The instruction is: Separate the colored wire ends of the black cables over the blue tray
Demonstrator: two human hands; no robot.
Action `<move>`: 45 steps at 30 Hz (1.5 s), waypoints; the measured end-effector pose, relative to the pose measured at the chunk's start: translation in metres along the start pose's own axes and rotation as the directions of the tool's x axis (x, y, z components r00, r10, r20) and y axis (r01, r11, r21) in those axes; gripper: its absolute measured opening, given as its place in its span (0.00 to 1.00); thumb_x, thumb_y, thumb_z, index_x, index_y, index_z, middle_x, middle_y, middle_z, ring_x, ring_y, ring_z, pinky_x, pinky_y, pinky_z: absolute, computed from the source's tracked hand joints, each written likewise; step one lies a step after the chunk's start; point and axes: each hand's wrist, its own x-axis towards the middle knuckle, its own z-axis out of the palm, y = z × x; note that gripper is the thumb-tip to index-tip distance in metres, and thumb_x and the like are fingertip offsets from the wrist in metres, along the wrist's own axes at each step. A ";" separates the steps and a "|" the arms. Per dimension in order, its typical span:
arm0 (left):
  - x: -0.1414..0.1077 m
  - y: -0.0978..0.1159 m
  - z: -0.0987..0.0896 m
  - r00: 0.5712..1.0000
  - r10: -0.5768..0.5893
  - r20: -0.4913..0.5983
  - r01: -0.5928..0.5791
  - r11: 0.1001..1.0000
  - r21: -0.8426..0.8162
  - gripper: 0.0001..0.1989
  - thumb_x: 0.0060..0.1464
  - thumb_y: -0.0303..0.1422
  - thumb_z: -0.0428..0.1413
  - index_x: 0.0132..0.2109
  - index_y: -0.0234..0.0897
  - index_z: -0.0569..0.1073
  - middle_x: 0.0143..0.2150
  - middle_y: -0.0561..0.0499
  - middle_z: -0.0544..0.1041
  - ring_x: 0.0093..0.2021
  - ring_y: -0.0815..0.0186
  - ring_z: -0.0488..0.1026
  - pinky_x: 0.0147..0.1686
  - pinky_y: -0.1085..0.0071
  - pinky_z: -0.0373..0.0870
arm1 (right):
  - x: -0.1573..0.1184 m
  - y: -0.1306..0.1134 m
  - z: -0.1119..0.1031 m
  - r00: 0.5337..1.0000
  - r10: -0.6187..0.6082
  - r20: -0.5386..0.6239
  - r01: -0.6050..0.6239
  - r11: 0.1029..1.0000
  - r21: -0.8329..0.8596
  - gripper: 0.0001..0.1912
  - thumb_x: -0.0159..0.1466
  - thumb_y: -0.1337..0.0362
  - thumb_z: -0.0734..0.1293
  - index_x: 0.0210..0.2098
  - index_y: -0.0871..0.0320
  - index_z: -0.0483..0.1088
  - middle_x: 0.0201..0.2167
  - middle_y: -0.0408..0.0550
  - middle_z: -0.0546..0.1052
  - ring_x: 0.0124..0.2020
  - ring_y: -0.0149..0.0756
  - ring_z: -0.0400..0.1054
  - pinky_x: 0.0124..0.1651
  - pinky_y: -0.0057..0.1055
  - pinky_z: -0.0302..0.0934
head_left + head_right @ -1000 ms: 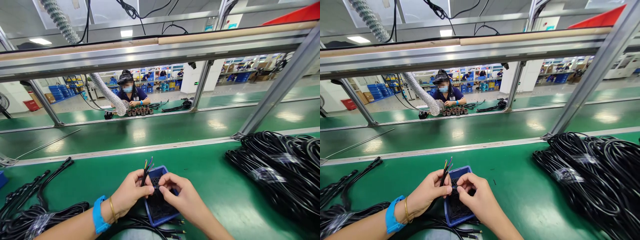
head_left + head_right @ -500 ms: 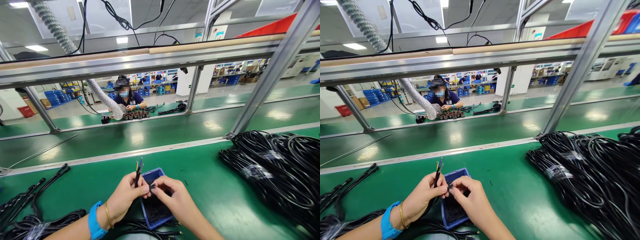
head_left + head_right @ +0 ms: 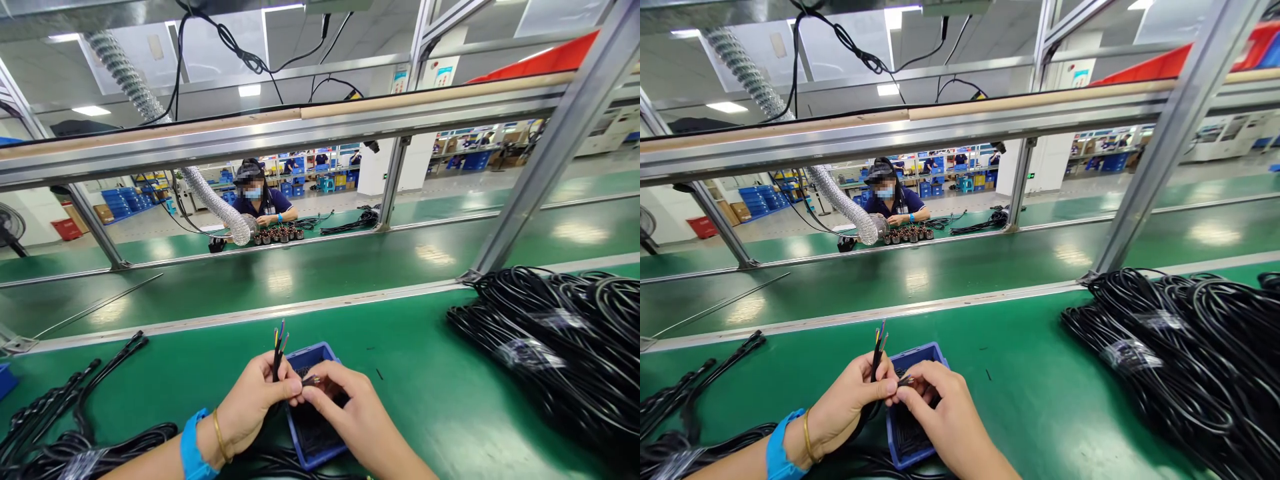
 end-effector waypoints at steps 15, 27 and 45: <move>0.014 0.005 -0.010 0.999 -0.029 -0.025 0.025 0.988 -0.154 0.18 0.53 0.41 0.64 0.45 0.31 0.78 0.33 0.49 0.73 0.27 0.72 0.68 0.28 0.75 0.63 | 0.002 0.001 -0.016 0.986 -0.037 0.164 0.122 0.830 -0.544 0.06 0.63 0.69 0.70 0.40 0.56 0.78 0.38 0.48 0.81 0.40 0.43 0.73 0.43 0.36 0.63; 0.023 -0.009 -0.001 0.989 0.111 -0.094 -0.098 0.987 0.128 0.20 0.46 0.42 0.68 0.39 0.34 0.71 0.30 0.56 0.69 0.23 0.72 0.69 0.24 0.74 0.63 | 0.012 0.047 0.015 0.951 -0.208 0.230 0.298 0.414 -0.860 0.05 0.56 0.71 0.76 0.31 0.55 0.79 0.28 0.45 0.79 0.33 0.40 0.71 0.37 0.34 0.60; 0.013 0.001 0.006 0.995 -0.091 0.038 0.082 0.975 0.206 0.20 0.51 0.48 0.60 0.36 0.35 0.69 0.18 0.61 0.61 0.17 0.76 0.51 0.16 0.77 0.48 | 0.000 0.003 -0.014 0.987 -0.121 -0.108 0.099 0.977 -0.191 0.12 0.68 0.62 0.63 0.35 0.56 0.78 0.29 0.46 0.77 0.31 0.35 0.71 0.33 0.27 0.64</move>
